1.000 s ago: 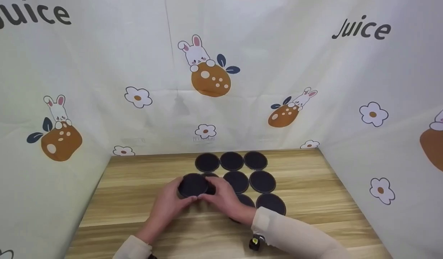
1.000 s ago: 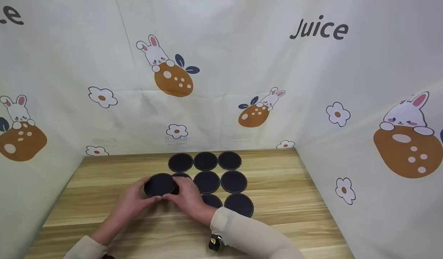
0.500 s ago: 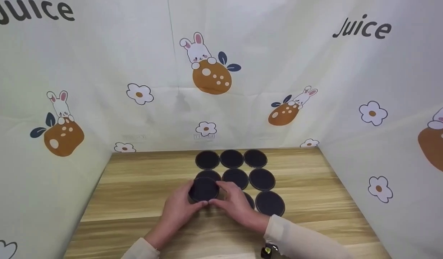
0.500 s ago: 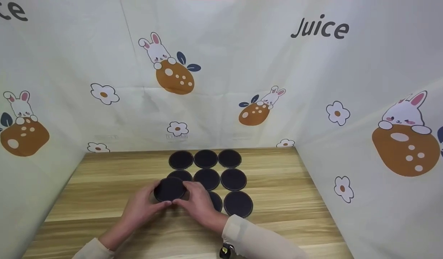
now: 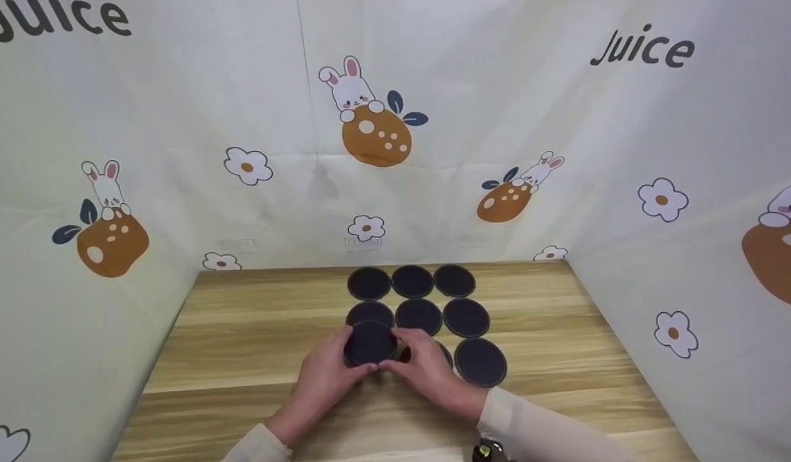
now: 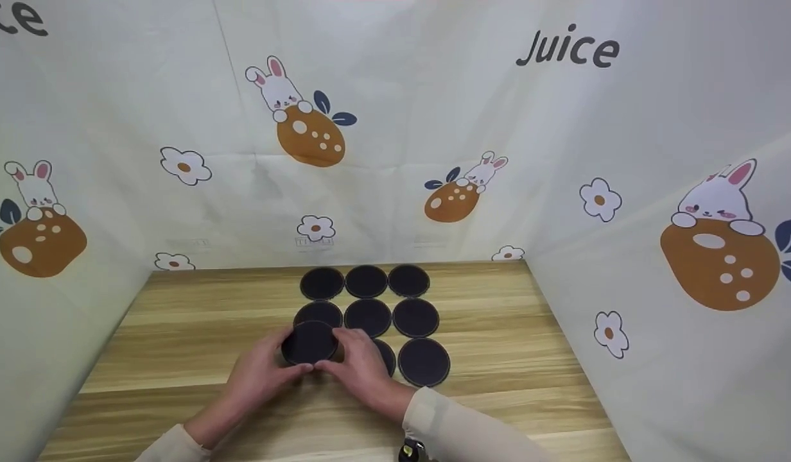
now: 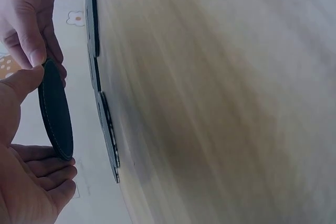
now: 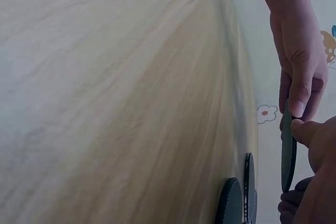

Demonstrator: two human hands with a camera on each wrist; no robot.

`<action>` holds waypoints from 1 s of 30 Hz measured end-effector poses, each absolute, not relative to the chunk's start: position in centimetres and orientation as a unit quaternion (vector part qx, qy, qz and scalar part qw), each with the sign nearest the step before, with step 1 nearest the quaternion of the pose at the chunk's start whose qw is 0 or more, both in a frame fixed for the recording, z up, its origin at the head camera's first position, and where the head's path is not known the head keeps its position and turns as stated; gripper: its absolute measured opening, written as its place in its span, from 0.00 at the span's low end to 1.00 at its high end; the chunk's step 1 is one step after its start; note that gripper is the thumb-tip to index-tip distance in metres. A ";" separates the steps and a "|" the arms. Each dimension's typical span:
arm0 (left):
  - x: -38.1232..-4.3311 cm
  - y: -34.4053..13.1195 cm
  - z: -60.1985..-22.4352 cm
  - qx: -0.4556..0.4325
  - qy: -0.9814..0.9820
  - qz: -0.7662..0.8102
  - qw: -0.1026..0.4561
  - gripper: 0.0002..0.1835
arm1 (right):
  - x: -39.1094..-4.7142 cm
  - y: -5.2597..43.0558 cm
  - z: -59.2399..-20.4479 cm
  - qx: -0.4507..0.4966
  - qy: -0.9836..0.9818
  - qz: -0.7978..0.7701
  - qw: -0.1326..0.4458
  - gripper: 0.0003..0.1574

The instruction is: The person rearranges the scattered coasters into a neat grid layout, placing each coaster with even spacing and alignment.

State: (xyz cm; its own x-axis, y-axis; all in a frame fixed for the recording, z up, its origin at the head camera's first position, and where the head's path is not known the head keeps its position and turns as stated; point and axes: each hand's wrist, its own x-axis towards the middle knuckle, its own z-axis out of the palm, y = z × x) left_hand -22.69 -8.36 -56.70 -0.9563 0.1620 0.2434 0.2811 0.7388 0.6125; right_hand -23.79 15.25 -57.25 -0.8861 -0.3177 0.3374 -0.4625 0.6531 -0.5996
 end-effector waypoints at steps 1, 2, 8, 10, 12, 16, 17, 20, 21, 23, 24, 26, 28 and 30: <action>-22.6 -8.3 -56.8 -0.118 -0.929 -0.340 0.083 0.49 | -23.7 15.3 -57.4 0.217 -0.904 0.353 0.100 0.44; -22.6 -8.2 -56.9 -0.117 -0.930 -0.339 0.076 0.49 | -23.7 15.4 -57.5 0.218 -0.905 0.350 0.099 0.44; -22.4 -7.7 -57.2 -0.120 -0.934 -0.331 0.055 0.48 | -23.5 15.8 -58.0 0.222 -0.910 0.336 0.097 0.38; -22.3 -7.6 -57.3 -0.125 -0.934 -0.330 0.058 0.48 | -23.4 15.9 -58.1 0.222 -0.911 0.337 0.092 0.37; -22.1 -7.6 -57.5 -0.129 -0.934 -0.329 0.058 0.47 | -23.3 16.0 -58.2 0.222 -0.911 0.338 0.084 0.36; -21.7 -7.7 -57.7 -0.129 -0.934 -0.330 0.050 0.45 | -23.1 16.1 -58.4 0.221 -0.912 0.339 0.060 0.35; -21.6 -7.7 -57.7 -0.130 -0.933 -0.332 0.046 0.45 | -23.1 16.1 -58.4 0.221 -0.913 0.339 0.055 0.35; -21.5 -7.6 -57.5 -0.126 -0.932 -0.338 0.036 0.44 | -23.0 16.1 -58.4 0.217 -0.916 0.335 0.043 0.35; -21.4 -7.6 -57.5 -0.127 -0.932 -0.339 0.034 0.43 | -23.0 16.1 -58.4 0.217 -0.916 0.334 0.040 0.35; -21.4 -7.6 -57.5 -0.128 -0.932 -0.338 0.031 0.42 | -23.0 16.1 -58.5 0.218 -0.917 0.331 0.040 0.36; -21.4 -7.6 -57.5 -0.128 -0.933 -0.336 0.031 0.42 | -23.0 16.1 -58.5 0.218 -0.918 0.330 0.039 0.36; -21.3 -7.6 -57.5 -0.131 -0.934 -0.332 0.033 0.40 | -23.0 16.1 -58.5 0.221 -0.918 0.328 0.041 0.36; -21.2 -7.5 -57.5 -0.133 -0.935 -0.328 0.034 0.39 | -22.9 16.1 -58.5 0.224 -0.918 0.326 0.041 0.36; -21.1 -7.5 -57.6 -0.136 -0.935 -0.326 0.036 0.39 | -22.8 16.1 -58.4 0.226 -0.918 0.322 0.041 0.35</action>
State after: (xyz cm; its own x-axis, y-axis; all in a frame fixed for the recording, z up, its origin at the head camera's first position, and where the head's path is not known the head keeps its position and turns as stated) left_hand -21.10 -7.50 -57.57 -0.9605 0.2303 0.1561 0.2775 0.7502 0.6002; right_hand -22.80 16.15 -58.44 -0.8945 -0.3884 0.2214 -0.4415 0.6900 -0.5735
